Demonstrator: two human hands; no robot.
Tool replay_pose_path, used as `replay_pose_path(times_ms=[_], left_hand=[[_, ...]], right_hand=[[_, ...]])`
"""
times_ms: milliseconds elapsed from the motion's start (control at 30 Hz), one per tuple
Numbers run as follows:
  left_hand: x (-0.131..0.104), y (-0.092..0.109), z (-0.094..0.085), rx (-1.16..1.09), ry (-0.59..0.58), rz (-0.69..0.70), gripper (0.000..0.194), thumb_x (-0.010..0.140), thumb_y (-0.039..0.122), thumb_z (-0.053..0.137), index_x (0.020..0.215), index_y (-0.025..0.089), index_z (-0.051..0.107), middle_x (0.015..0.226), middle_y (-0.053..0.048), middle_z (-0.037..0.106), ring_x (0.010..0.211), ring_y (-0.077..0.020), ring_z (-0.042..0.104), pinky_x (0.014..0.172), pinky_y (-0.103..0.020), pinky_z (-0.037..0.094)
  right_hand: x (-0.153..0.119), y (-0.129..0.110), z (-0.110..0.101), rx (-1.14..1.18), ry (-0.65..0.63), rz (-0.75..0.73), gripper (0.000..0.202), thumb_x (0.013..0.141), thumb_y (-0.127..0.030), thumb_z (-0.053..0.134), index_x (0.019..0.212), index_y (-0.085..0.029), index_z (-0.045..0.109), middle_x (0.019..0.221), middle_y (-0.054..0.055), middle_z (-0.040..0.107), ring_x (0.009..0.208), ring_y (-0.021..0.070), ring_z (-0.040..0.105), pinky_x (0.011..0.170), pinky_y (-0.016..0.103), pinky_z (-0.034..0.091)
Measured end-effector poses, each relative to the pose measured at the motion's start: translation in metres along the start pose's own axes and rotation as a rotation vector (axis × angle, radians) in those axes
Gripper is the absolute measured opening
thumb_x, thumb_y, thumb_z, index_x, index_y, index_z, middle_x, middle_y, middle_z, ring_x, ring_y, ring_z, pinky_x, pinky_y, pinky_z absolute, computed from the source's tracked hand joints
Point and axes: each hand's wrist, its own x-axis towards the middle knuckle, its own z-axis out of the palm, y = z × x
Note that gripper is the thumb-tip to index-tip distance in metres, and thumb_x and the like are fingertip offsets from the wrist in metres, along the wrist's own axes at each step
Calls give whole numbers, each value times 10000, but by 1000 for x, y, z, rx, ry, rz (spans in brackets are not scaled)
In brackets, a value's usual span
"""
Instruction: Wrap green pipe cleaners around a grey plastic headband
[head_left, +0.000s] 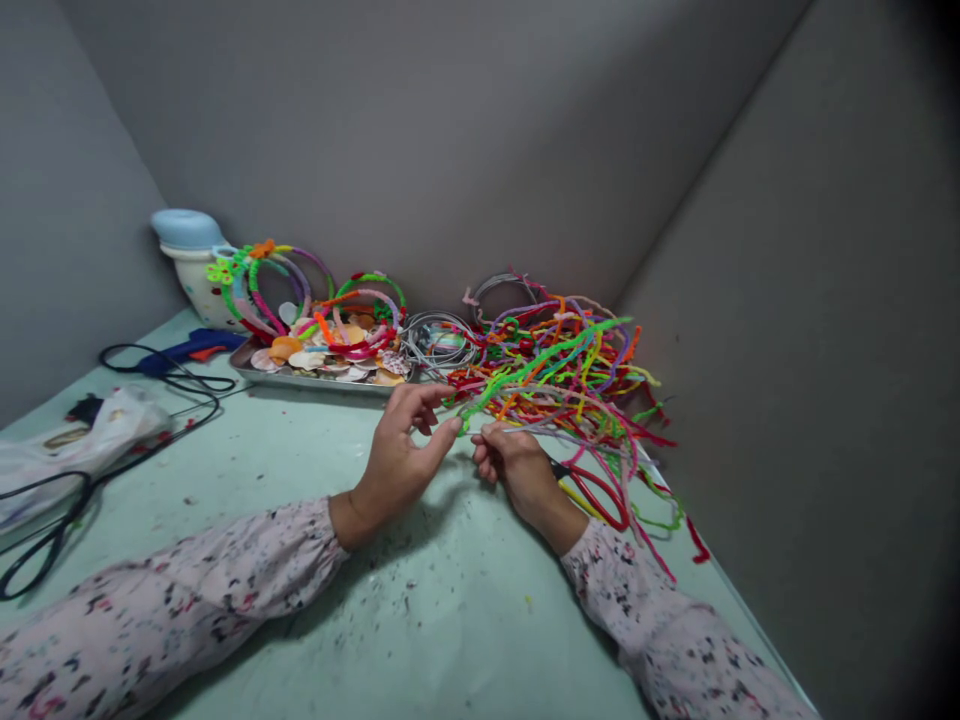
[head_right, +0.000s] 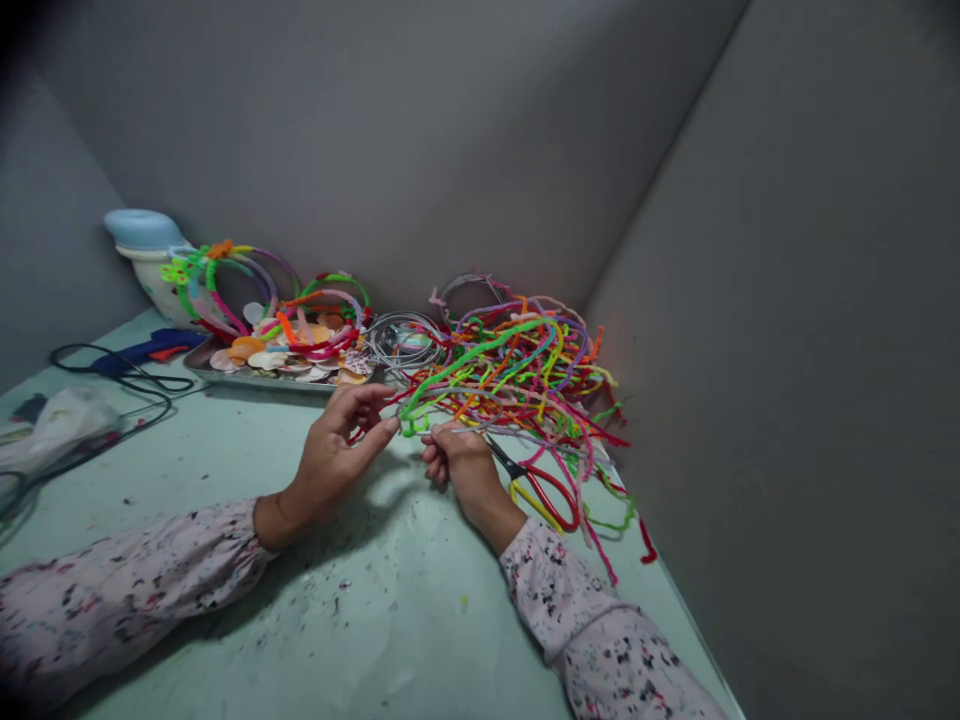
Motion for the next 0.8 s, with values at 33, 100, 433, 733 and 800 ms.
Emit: replay_pose_path(times_ms=[33,100,433,733,800], left_hand=[[1,4,0,5,-9,21,302,790,210,629,1091,201,612,936,-34,518,756,-123,509,708,-263,447],[1,10,0,5,0,62,332,760,202,673,1089,212,633,915,-28,524,751,-122,498,686,-255,439],[1,16,-2,-102,55,71,181,838,206,602,985,225,707,923,-40,601,880,-150,545,729,-261,438],[1,14,-1,-73,44,84,189,807,170,623,991,197,652,896,-27,577,759,-121,533,674,-247,442],[0,14,-1,-67,35,86,246,784,167,645,1026,197,616,923,-24,556,735,-112,526,675,-248,452]], right_hand=[[0,0,1,-19,1,5,247,763,-370,584,715,-130,611,551,-11,585,406,67,496,371,173,334],[-1,-1,2,-48,9,6,249,768,-375,575,712,-134,603,551,-12,586,403,67,498,372,173,341],[-1,-4,2,-85,-6,30,276,780,-387,554,744,-121,619,563,4,605,406,71,510,372,175,357],[-4,-7,7,-129,31,65,262,794,-373,534,728,-130,605,551,-4,591,407,73,507,379,177,360],[-4,-6,8,-134,29,53,257,791,-373,540,720,-133,600,555,-4,591,409,76,511,376,179,356]])
